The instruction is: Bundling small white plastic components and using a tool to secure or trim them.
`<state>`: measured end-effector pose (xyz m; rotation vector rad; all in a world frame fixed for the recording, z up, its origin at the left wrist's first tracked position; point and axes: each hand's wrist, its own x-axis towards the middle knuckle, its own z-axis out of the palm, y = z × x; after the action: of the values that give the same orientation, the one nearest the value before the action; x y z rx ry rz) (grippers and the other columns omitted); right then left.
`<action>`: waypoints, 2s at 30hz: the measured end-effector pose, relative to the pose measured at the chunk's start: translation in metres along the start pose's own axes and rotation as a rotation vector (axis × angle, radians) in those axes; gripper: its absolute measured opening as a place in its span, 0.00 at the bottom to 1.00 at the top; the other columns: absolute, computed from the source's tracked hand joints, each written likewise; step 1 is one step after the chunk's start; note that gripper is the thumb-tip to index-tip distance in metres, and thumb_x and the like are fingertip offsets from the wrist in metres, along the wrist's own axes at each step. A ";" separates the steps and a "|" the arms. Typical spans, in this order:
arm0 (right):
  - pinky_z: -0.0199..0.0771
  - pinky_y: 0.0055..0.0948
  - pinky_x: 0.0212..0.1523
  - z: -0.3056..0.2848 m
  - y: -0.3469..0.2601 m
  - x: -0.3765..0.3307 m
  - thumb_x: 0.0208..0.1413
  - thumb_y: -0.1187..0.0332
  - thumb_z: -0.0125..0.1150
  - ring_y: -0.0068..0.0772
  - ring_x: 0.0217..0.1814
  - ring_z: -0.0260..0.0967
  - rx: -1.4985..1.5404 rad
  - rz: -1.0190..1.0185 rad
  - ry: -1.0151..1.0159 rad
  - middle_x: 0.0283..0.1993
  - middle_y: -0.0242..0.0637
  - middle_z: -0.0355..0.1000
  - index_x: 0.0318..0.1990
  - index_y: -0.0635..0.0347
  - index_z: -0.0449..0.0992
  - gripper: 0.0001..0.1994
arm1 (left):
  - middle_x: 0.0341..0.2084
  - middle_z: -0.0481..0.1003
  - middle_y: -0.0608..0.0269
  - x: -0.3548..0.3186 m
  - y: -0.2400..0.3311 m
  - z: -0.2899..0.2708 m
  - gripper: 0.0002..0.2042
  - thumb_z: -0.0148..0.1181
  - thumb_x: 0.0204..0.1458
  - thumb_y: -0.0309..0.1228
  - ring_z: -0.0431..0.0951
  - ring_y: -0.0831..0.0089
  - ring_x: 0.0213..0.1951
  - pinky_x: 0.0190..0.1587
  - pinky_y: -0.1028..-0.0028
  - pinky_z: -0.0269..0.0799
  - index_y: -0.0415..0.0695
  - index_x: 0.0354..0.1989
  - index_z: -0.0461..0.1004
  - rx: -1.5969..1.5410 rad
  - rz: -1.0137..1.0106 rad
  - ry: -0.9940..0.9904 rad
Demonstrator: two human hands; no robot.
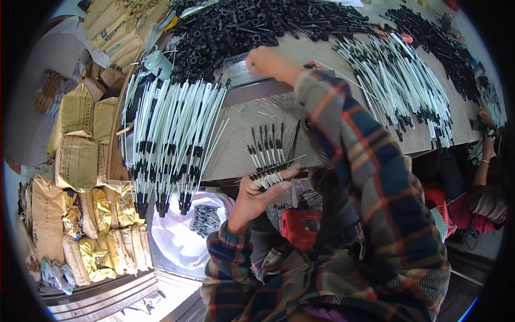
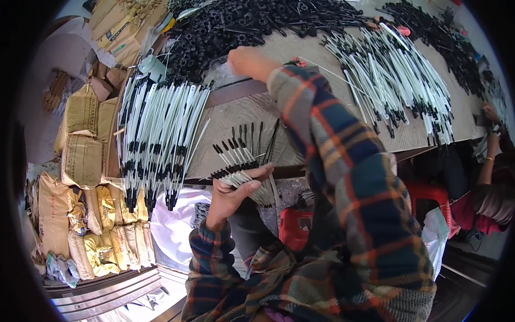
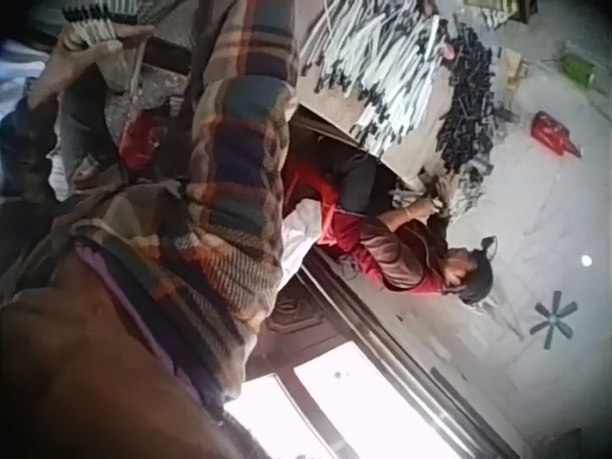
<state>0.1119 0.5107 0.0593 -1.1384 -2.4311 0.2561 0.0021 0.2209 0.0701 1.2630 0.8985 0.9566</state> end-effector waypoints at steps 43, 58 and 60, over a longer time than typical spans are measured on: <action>0.61 0.23 0.23 -0.111 -0.106 -0.221 0.39 0.84 0.53 0.28 0.24 0.60 0.261 -0.190 0.278 0.29 0.34 0.56 0.42 0.53 0.73 0.20 | 0.40 0.73 0.47 0.002 -0.005 0.004 0.10 0.55 0.49 0.24 0.73 0.66 0.44 0.49 0.68 0.66 0.30 0.38 0.73 -0.060 0.079 0.052; 0.61 0.28 0.19 -0.136 -0.109 -0.193 0.45 0.72 0.60 0.33 0.21 0.64 0.070 -0.306 0.075 0.25 0.34 0.64 0.37 0.55 0.73 0.09 | 0.40 0.75 0.57 0.002 0.003 0.007 0.10 0.55 0.49 0.21 0.73 0.76 0.41 0.45 0.76 0.67 0.34 0.40 0.74 0.017 0.070 0.022; 0.59 0.30 0.19 -0.129 -0.106 -0.182 0.44 0.72 0.60 0.36 0.19 0.63 0.338 -0.364 0.086 0.26 0.35 0.66 0.37 0.56 0.72 0.10 | 0.39 0.75 0.58 0.002 0.002 0.007 0.10 0.55 0.49 0.21 0.72 0.77 0.40 0.45 0.76 0.67 0.34 0.40 0.74 0.026 0.092 0.018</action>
<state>0.2015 0.3006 0.1531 -0.5408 -2.3486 0.4683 0.0094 0.2206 0.0725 1.3293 0.8756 1.0329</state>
